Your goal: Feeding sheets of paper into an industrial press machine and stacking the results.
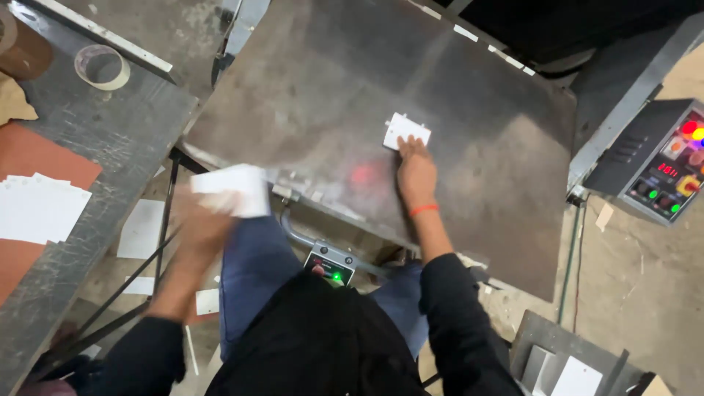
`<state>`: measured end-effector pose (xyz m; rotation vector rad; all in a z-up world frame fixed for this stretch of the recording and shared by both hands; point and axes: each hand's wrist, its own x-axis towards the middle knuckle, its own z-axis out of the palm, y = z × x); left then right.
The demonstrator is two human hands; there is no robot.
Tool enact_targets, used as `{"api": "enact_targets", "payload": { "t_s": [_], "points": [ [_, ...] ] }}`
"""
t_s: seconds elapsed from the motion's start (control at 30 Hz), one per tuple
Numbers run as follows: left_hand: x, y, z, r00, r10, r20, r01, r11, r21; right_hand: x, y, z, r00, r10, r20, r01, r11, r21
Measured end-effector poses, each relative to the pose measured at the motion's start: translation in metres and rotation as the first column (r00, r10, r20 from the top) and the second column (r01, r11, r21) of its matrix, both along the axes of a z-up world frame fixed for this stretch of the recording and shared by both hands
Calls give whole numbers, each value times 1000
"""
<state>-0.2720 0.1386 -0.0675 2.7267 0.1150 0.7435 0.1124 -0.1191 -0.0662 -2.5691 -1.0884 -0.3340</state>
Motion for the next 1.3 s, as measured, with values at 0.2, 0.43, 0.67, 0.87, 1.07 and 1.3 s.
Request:
{"api": "enact_targets", "payload": {
  "t_s": [0.2,0.43,0.67,0.87,1.07,1.3],
  "points": [
    [-164,104,-47,641,761,96,-731,568,379,118,50,107,965,21,-261,-81,971,-223],
    [-170,112,-50,647,760,-52,-718,631,295,147,37,174,989,125,-76,-102,960,260],
    [1,16,-72,881,262,-393,-328,938,-111,-105,-101,101,928,137,-347,-45,965,260],
    [114,-55,-115,464,-569,-679,12,770,-638,-157,-343,47,834,-534,-137,538,736,411],
    [109,-50,-265,556,-557,-617,-146,665,-732,-195,-458,105,463,-815,349,887,430,-170],
    [101,-54,-208,727,-477,-495,-157,585,-795,-197,-470,127,328,-909,-258,868,398,-296]
  ]
}}
